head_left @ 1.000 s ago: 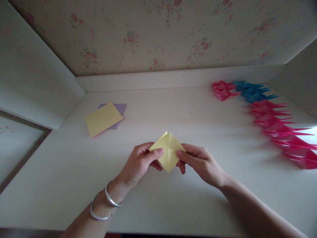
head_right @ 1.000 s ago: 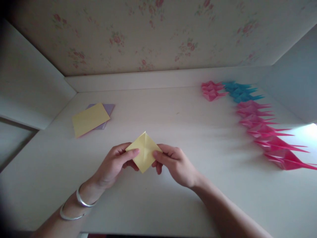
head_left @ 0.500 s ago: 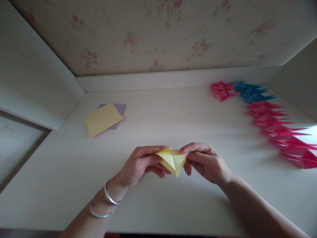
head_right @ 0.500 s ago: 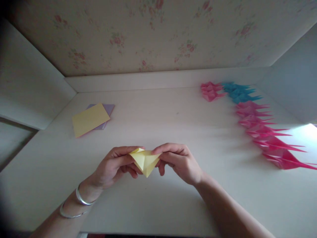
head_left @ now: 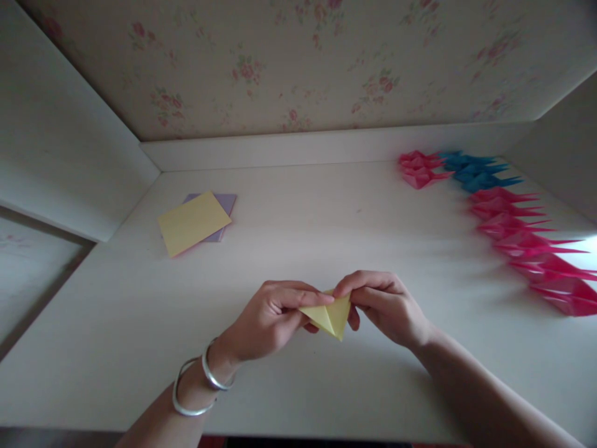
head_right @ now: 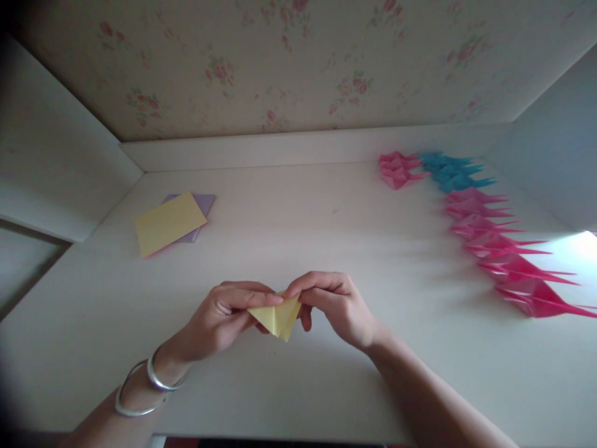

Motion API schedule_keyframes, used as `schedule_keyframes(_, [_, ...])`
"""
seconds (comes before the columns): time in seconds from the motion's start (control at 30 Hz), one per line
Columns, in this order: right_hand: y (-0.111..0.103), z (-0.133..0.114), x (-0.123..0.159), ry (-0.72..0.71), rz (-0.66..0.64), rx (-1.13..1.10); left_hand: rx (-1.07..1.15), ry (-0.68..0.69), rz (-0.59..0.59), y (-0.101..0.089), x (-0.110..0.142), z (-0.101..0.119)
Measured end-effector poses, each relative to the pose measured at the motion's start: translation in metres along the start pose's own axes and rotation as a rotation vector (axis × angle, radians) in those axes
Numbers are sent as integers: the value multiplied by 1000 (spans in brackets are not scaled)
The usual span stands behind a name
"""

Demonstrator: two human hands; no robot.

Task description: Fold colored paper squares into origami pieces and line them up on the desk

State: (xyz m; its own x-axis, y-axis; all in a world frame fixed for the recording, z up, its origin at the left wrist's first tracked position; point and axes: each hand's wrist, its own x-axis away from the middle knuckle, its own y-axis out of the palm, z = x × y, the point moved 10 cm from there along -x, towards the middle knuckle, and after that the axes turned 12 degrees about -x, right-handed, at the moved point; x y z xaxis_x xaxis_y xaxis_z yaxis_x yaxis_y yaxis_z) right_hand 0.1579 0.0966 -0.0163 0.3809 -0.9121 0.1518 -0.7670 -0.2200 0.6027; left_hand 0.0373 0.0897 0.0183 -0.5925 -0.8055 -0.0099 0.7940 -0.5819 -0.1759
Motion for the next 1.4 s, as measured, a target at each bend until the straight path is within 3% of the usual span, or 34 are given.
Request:
schedule_keyframes(0.17, [-5,-4,0,-31,57,-19,57,-88,-168,16,3,2])
schedule_keyframes(0.33, [-1,-2,-1,-38,27,33,89,-184,-26,7,-2,-12])
schedule_keyframes(0.5, [3,-5,-1,-80,14,138,178,-326,-4,8,-3,-34])
schedule_keyframes(0.77, [-4,10,-3,-4,64,182,324,-465,12,9,2,-42])
schedule_keyframes(1.2, [1,-1,-1,-57,89,466,300,-495,-55,15,3,-50])
schedule_keyframes(1.4, [0,-4,0,-112,113,498,286,-531,66,7,3,-59])
